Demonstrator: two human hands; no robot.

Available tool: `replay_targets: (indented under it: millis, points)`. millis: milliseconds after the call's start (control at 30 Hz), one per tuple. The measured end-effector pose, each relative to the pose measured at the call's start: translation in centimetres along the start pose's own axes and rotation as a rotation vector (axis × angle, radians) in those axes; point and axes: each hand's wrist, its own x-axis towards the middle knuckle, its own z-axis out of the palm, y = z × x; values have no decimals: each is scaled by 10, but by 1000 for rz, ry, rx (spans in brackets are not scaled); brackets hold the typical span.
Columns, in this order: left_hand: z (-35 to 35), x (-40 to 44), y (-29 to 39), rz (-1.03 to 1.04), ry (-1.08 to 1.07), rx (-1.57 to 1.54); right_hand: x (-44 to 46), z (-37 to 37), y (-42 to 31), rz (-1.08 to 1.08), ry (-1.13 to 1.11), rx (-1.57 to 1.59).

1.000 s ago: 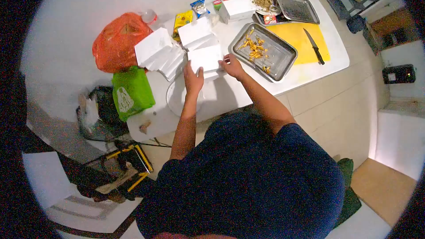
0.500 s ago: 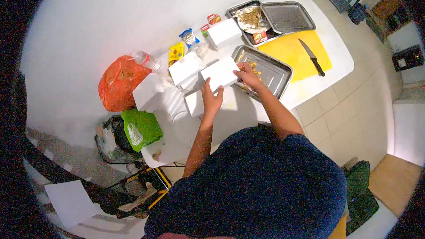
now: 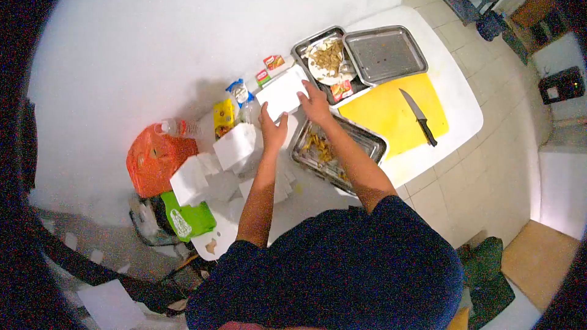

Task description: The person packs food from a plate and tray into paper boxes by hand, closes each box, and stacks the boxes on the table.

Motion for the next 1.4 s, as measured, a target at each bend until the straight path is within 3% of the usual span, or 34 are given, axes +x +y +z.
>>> replay_targets:
  millis: [33, 133, 267, 367, 400, 433, 500, 733, 800, 933, 1033, 1100, 1300, 1333, 1400]
  points:
    - [5, 11, -3, -17, 33, -29, 8, 0, -2, 22, -4, -6]
    - [27, 38, -19, -93, 96, -88, 26, 13, 34, -233, 203, -433]
    - [42, 58, -42, -222, 79, -103, 39, 14, 48, -161, 116, -89]
    - [46, 73, -61, -270, -23, -371, 51, 14, 61, -45, -15, 23]
    - [57, 73, -88, -310, 34, -441, 54, 19, 76, 13, -26, 44]
    - [40, 75, -56, -391, -17, -584, 52, 5, 47, 125, -144, 216]
    - [48, 73, -63, -291, 69, -460, 54, 11, 68, 189, -137, 150]
    - [39, 62, -36, -365, 11, -303, 46, 0, 57, 167, -194, 160]
    - [20, 52, 0, -366, -22, -398, 37, -11, 41, 186, -206, 254]
    - [16, 11, 12, -321, 89, -472, 1, -30, 23, 213, -249, 407]
    - [15, -29, 4, -409, 83, -638, -33, -49, 29, 244, -289, 316]
    - [8, -56, -13, -485, 9, -637, -59, -63, 24, 241, -429, 412]
    - [-35, -131, -12, -396, -104, -618, -137, -73, 12, 159, -669, 375]
    - [-45, -138, 1, -418, -108, -651, -141, -75, -8, 247, -801, 434]
    - [-56, -158, 6, -461, -108, -717, -152, -73, -2, 296, -829, 303]
